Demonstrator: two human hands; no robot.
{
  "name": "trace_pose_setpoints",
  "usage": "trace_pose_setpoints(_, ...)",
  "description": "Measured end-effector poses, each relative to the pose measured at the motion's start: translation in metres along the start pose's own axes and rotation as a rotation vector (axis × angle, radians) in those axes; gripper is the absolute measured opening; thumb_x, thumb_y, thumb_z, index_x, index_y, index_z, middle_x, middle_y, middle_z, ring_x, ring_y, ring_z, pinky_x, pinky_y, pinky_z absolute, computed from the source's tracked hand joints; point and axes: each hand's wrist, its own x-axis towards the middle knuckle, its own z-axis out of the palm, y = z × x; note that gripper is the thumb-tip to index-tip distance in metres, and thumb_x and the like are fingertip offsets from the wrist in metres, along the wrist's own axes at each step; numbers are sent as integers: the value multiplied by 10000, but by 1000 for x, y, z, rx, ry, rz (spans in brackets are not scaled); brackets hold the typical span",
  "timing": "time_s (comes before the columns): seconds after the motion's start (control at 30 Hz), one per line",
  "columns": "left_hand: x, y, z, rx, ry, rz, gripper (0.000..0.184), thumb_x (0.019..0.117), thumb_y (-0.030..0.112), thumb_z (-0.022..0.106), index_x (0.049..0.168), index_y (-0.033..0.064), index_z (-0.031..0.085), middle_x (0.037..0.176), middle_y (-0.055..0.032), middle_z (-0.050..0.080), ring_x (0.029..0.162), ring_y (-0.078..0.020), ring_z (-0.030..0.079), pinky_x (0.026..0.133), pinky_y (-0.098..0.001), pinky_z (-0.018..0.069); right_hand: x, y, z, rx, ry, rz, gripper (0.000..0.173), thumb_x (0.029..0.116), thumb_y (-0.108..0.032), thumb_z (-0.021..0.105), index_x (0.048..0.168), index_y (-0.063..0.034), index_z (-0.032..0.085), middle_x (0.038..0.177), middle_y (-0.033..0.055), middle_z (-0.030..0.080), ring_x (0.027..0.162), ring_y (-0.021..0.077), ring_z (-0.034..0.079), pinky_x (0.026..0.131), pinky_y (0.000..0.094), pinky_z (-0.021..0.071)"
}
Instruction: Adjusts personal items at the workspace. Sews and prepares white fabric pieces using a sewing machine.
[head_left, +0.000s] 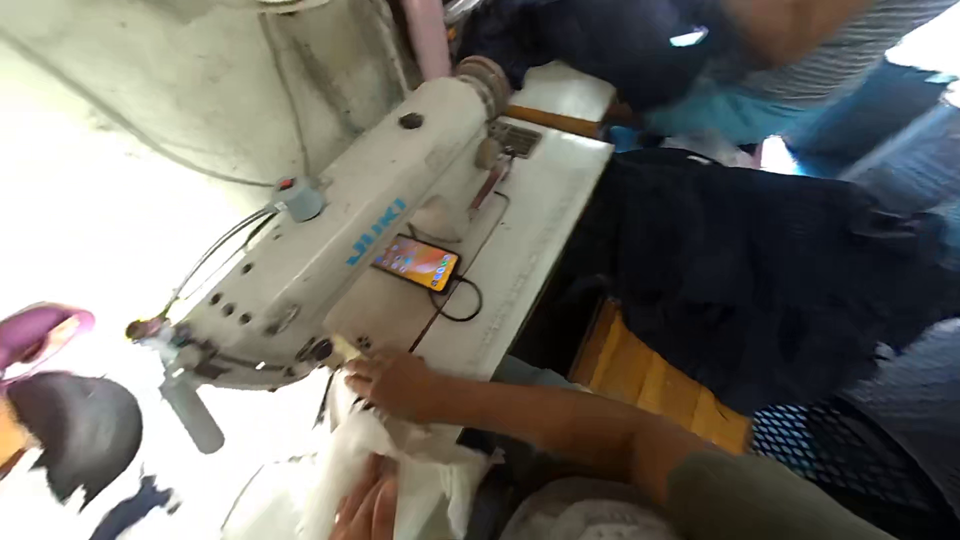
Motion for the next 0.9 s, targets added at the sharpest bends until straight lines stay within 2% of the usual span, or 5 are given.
trace_pose_setpoints(0.13, 19, -25, 24, 149, 475, 2, 265, 1010, 82, 527, 1052, -71, 740, 1066, -222, 735, 999, -342, 725, 887, -463, 582, 2, -5, 2, -56, -43, 41, 416, 1026, -18, 485, 1432, -17, 577, 1530, 179, 512, 1286, 392, 591, 1009, 515, 510)
trace_pose_setpoints(0.2, 29, -38, 29, 175, 586, 38, 292, 992, 85, 524, 1153, -66, 716, 1190, -231, 707, 1110, -352, 694, 956, -455, 559, 2, -6, 6, -112, -42, 43, 438, 1022, -15, 478, 1452, -23, 559, 1542, 168, 503, 1274, 393, 597, 979, 509, 524)
trace_pose_setpoints(0.43, 50, -83, 41, 265, 543, 160, 351, 1006, 206, 520, 1236, 41, 728, 1340, -167, 667, 1259, -375, 612, 1066, -508, 471, 1, -3, 17, -259, 106, -1, 395, 975, 7, 534, 1355, 1, 642, 1454, 163, 593, 1130, 363, 682, 797, 446, 584)
trace_pose_setpoints(0.7, 71, -73, 10, 171, 415, 53, 332, 977, 267, 649, 1211, 51, 742, 1132, -188, 713, 1071, -404, 653, 902, -570, 503, 3, -7, -1, -67, -35, 122, 428, 999, -61, 559, 1425, -49, 600, 1519, 189, 516, 1199, 387, 644, 940, 514, 540)
trace_pose_setpoints(0.9, 85, -79, 0, 24, 363, 75, 191, 885, 170, 755, 966, -3, 752, 934, -176, 706, 927, -374, 664, 826, -584, 479, -49, -24, -18, 203, 57, 163, 279, 1034, -201, 572, 1100, 30, 713, 953, 174, 713, 794, 274, 698, 745, 417, 582)
